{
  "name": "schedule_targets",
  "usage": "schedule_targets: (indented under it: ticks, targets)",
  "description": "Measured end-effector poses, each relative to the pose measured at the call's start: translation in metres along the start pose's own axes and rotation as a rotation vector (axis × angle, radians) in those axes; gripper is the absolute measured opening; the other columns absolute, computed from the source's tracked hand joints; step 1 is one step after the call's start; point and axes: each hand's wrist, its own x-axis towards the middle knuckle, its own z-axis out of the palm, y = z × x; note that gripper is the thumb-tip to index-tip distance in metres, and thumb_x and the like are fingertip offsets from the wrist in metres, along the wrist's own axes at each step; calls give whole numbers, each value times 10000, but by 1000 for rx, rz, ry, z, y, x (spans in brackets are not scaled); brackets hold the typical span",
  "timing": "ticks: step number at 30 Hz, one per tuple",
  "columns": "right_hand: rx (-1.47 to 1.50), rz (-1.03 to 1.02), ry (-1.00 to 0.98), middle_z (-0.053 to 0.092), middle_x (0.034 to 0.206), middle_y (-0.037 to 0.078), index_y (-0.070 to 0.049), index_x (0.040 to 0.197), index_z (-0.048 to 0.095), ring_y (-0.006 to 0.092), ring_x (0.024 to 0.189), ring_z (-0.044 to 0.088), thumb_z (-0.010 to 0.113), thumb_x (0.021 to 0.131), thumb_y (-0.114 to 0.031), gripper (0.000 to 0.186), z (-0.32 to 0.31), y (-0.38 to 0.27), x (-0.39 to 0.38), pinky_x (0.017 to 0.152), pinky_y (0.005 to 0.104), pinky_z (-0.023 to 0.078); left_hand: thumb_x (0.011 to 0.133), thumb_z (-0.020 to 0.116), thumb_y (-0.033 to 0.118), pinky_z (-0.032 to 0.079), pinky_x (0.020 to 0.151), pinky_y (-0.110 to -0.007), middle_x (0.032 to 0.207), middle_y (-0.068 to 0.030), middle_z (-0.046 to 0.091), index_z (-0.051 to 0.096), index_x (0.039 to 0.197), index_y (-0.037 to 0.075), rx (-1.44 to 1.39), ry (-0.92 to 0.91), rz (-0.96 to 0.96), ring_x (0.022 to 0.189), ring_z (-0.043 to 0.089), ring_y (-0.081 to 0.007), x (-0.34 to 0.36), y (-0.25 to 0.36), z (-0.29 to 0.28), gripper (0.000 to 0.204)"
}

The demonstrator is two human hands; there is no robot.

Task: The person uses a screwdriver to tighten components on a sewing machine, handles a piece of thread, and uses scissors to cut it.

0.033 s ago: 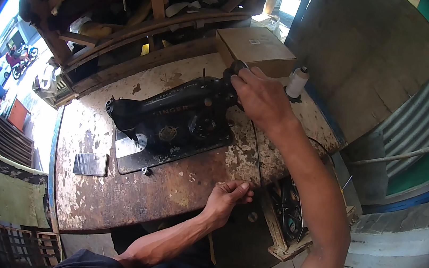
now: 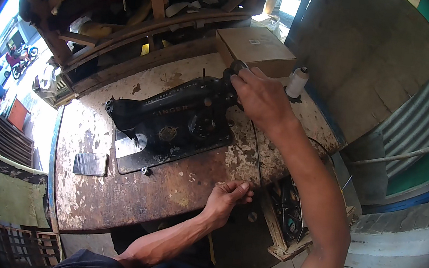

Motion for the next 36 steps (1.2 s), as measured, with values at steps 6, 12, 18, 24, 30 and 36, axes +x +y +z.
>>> schedule_targets:
  ticks: [6,12,18,24,30,36]
  targets:
    - [-39,-9,-5,650,970,67,-38,1013,706,265,949,674,649,842,-34,180,-1,-2,1,738,397,604,1032,684,220,537,842,-263,955,-45,725,718,1131,-3,-6,8,-8,836,660,-113,2,-3,-1,247]
    - [-30,-2,-36,656,985,74,-36,1039,709,272,959,680,649,846,-41,201,-3,-3,2,744,400,602,1030,688,227,536,838,-262,958,-48,726,718,1132,-5,10,4,-10,839,661,-114,2,-2,2,255]
    - [-29,-5,-28,659,1001,78,-33,1083,710,275,977,686,647,852,-45,239,-4,0,-1,748,403,605,1026,695,235,531,839,-262,959,-47,729,719,1131,-4,35,11,-16,840,661,-110,2,-2,4,262]
    - [-20,-3,-33,659,1006,78,-32,1092,711,278,980,686,647,853,-43,248,-1,2,-3,744,406,606,1029,690,232,529,841,-258,969,-49,730,717,1136,-7,33,3,-14,838,657,-107,4,-4,5,263]
    - [13,-11,-10,657,1005,82,-26,1085,705,280,962,684,645,853,-42,240,0,0,0,753,411,601,1028,690,228,537,837,-262,966,-51,729,715,1131,-8,26,19,-2,835,664,-115,4,-5,1,259]
    - [8,41,-92,671,1088,68,-45,1209,695,279,1005,674,792,744,-32,475,-1,4,-5,826,411,588,1032,683,223,545,828,-267,949,-48,728,715,1130,-6,32,10,-1,826,670,-120,4,-4,4,251]
